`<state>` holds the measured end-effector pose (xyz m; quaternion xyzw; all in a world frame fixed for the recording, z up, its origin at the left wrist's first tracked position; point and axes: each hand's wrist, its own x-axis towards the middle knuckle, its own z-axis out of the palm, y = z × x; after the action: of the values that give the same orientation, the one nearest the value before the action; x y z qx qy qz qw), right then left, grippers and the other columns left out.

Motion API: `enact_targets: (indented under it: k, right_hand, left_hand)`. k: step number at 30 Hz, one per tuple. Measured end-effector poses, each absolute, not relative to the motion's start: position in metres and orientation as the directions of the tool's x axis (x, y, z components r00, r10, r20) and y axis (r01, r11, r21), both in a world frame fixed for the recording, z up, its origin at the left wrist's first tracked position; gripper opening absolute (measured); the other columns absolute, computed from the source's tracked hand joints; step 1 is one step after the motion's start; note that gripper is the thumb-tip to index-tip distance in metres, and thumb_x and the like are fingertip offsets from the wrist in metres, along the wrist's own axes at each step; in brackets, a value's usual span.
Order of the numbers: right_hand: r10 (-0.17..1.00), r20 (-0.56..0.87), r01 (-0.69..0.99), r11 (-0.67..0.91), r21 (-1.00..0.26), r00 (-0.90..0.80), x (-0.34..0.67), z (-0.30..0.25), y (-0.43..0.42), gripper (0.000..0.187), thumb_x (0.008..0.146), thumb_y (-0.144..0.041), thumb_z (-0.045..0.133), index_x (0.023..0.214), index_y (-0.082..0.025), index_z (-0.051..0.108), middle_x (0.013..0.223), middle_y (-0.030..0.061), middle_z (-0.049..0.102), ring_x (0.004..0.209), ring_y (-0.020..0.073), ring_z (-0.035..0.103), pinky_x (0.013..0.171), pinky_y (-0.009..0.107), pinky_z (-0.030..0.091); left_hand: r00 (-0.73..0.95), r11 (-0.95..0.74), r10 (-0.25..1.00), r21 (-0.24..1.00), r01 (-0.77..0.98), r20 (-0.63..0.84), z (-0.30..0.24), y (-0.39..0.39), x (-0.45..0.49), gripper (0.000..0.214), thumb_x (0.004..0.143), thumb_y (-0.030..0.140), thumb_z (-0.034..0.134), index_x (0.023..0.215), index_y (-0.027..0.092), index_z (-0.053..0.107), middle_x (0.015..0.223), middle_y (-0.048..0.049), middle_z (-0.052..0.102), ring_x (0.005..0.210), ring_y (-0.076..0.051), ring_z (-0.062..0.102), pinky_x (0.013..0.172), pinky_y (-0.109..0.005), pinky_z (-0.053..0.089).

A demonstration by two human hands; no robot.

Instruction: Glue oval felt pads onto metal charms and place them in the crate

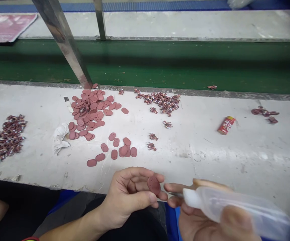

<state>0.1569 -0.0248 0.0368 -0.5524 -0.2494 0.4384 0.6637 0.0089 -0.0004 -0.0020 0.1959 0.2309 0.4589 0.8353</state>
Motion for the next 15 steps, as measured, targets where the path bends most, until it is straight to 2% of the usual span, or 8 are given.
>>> enact_targets:
  k: [3,5,6,8,9,12,15]
  right_hand:
    - [0.799,-0.498,-0.657,-0.179,-0.732,0.337,0.173,0.028,-0.011,0.041,0.077,-0.059,0.077,0.078,-0.018,0.074,0.043,-0.0031,0.050,0.048,0.0158,0.063,0.037,0.020,0.051]
    - [0.725,-0.672,-0.831,-0.276,-0.483,0.150,0.180,0.016,-0.006,0.041,0.078,-0.055,0.078,0.081,-0.014,0.072,0.049,-0.0067,0.045,0.044,0.0075,0.054,0.034,0.011,0.043]
    - [0.707,-0.706,-0.885,-0.299,-0.358,0.047,0.182,0.009,-0.006,0.040,0.081,-0.052,0.077,0.084,-0.012,0.071,0.051,-0.0081,0.044,0.043,0.0044,0.050,0.034,0.007,0.039]
    - [0.709,-0.695,-0.931,-0.324,-0.169,-0.121,0.184,-0.006,-0.007,0.038,0.089,-0.048,0.071,0.092,-0.010,0.069,0.056,-0.0095,0.042,0.044,0.0008,0.046,0.036,0.001,0.035]
    - [0.725,-0.667,-0.937,-0.329,-0.117,-0.171,0.184,-0.013,-0.008,0.036,0.092,-0.047,0.068,0.094,-0.011,0.068,0.057,-0.0098,0.042,0.045,-0.0003,0.046,0.038,-0.001,0.034]
    - [0.761,-0.607,-0.939,-0.338,-0.071,-0.228,0.183,-0.027,-0.011,0.034,0.097,-0.047,0.062,0.100,-0.013,0.067,0.060,-0.0099,0.042,0.049,-0.0019,0.047,0.043,-0.003,0.032]
    - [0.752,-0.618,-0.934,-0.350,-0.079,-0.230,0.184,-0.033,-0.021,0.046,0.097,-0.054,0.058,0.108,-0.011,0.069,0.061,-0.0092,0.042,0.048,-0.0011,0.045,0.041,-0.001,0.030]
  left_hand:
    - [0.457,0.510,0.856,0.542,-0.668,-0.241,0.000,0.002,0.006,0.033,0.081,0.009,0.081,0.106,0.030,0.079,0.109,-0.0003,0.082,0.085,-0.014,0.079,0.067,-0.015,0.060]
    - [0.450,0.512,0.856,0.538,-0.670,-0.253,0.002,0.004,0.006,0.028,0.081,0.013,0.082,0.104,0.029,0.079,0.110,-0.0017,0.082,0.086,-0.014,0.079,0.069,-0.016,0.060]
    - [0.450,0.511,0.857,0.535,-0.673,-0.252,0.004,0.006,0.005,0.024,0.082,0.017,0.082,0.104,0.029,0.079,0.111,-0.0027,0.082,0.086,-0.015,0.079,0.069,-0.016,0.060]
    - [0.451,0.520,0.852,0.528,-0.671,-0.265,0.007,0.008,0.006,0.016,0.086,0.025,0.080,0.101,0.027,0.080,0.112,-0.0044,0.081,0.087,-0.015,0.079,0.070,-0.017,0.061]
    - [0.451,0.527,0.848,0.521,-0.672,-0.278,0.008,0.010,0.006,0.013,0.087,0.027,0.079,0.100,0.027,0.080,0.111,-0.0050,0.082,0.087,-0.015,0.079,0.070,-0.017,0.061]
    - [0.440,0.556,0.831,0.493,-0.669,-0.340,0.008,0.014,0.006,0.008,0.087,0.027,0.079,0.094,0.025,0.080,0.108,-0.0061,0.082,0.088,-0.015,0.079,0.072,-0.015,0.060]
    - [0.398,0.579,0.810,0.485,-0.655,-0.431,0.006,0.019,0.002,0.009,0.083,0.025,0.082,0.091,0.024,0.080,0.105,-0.0078,0.083,0.089,-0.018,0.080,0.072,-0.016,0.061]
